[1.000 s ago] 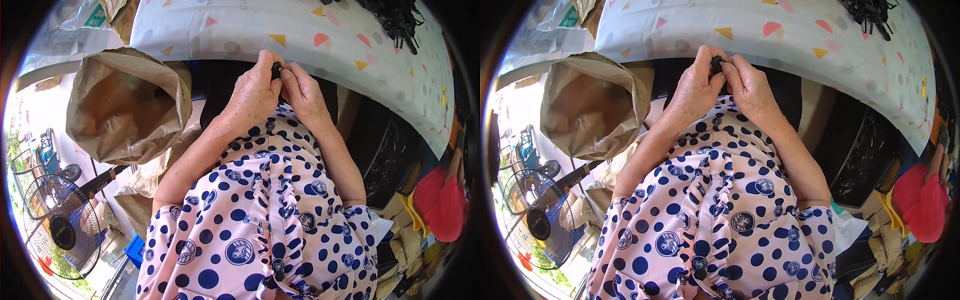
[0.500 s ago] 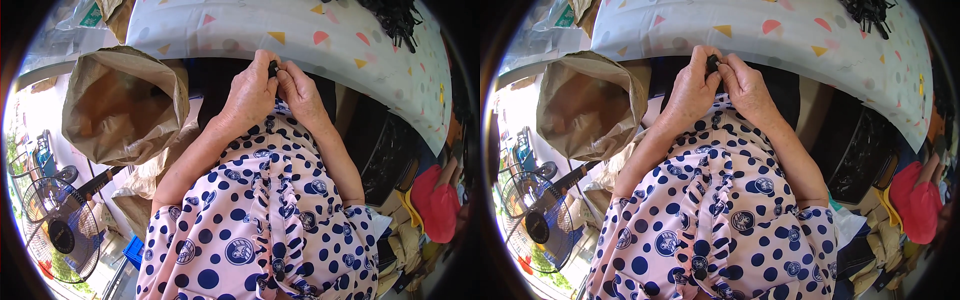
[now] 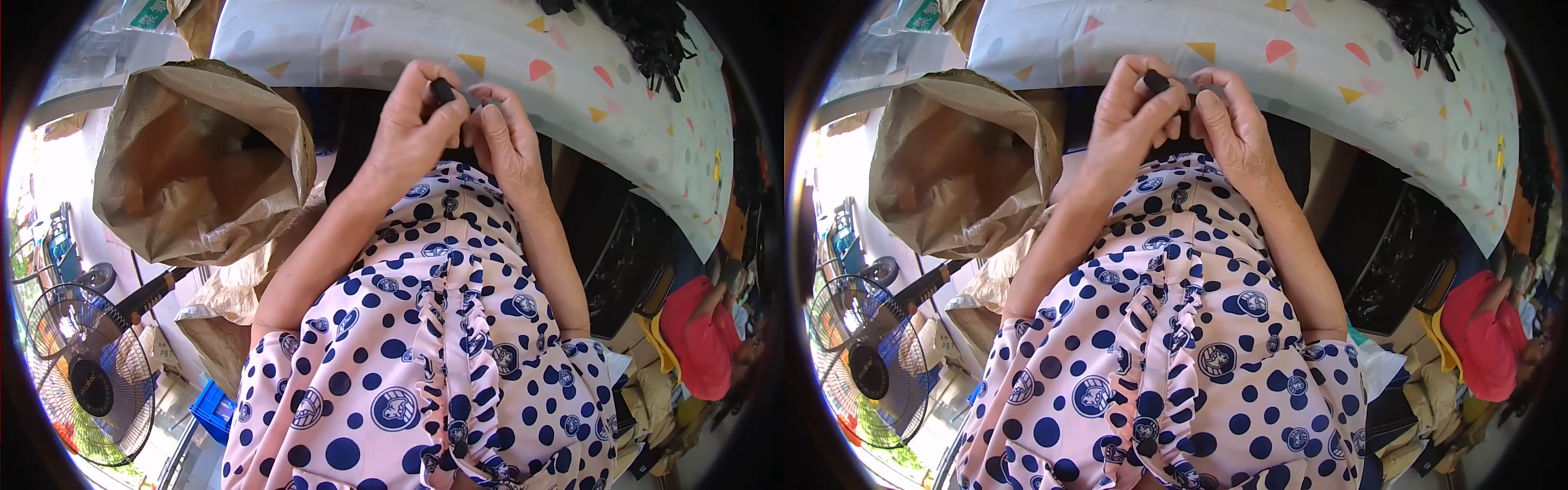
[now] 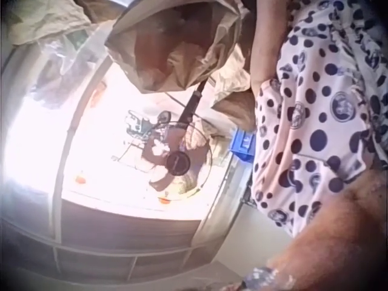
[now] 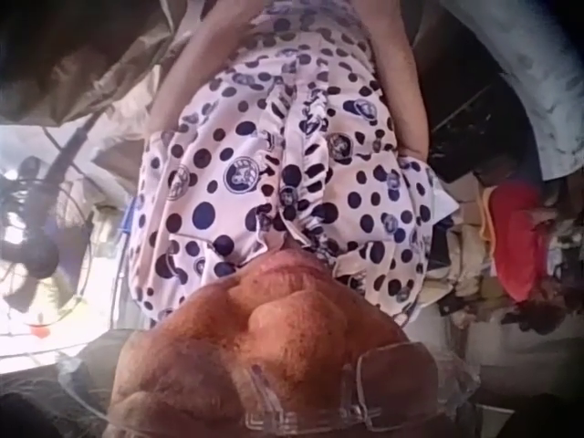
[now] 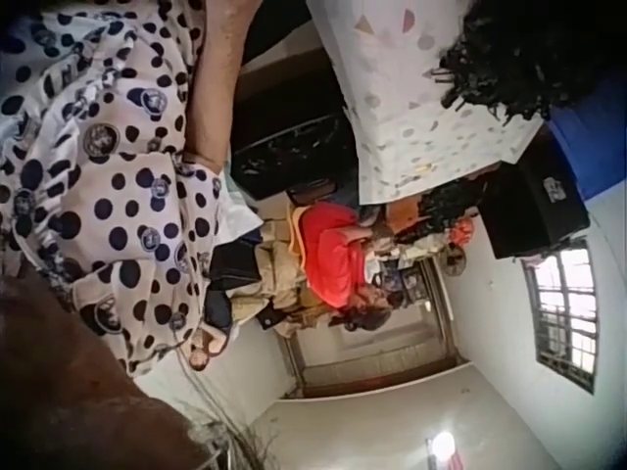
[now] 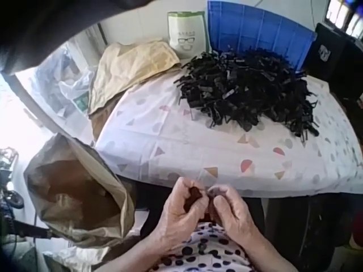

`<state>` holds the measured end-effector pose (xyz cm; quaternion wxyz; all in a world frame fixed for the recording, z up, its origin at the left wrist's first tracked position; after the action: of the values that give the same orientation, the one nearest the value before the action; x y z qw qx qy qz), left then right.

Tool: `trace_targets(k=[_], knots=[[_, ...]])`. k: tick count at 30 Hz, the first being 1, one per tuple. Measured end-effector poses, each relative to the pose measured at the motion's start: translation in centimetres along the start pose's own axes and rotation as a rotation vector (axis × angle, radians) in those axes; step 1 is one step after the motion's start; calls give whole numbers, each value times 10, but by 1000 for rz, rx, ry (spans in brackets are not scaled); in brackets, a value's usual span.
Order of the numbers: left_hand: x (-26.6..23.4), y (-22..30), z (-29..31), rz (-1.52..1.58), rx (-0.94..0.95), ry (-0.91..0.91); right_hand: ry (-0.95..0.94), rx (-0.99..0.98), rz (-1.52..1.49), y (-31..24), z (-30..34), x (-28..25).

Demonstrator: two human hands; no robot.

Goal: Assembling small black plastic components by snapping pieces together at a workbench.

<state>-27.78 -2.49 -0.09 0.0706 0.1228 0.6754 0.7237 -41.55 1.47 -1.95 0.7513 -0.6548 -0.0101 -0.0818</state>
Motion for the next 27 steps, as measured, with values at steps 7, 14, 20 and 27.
trace_targets(k=[7,14,20,27], knots=[[-6,3,2,620,-336,-60,11,53,-171,1,1,-9],[1,0,3,374,-357,-209,31,99,-372,2,-8,-7],[7,2,7,314,-366,-327,-135,212,-282,4,-3,-22],[12,4,9,-154,-78,-218,-16,58,-96,3,-6,-18]])
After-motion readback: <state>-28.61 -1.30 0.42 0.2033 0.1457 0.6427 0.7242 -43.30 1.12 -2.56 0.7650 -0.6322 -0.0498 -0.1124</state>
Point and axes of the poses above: each hand's wrist, its own z-axis away from the middle knuckle, its own x-axis out of the palm, y = z × x, the point moved 2 cm from there along -z, towards the middle knuckle, and after that the axes turned 6 degrees about y, right-handed, at the moved point
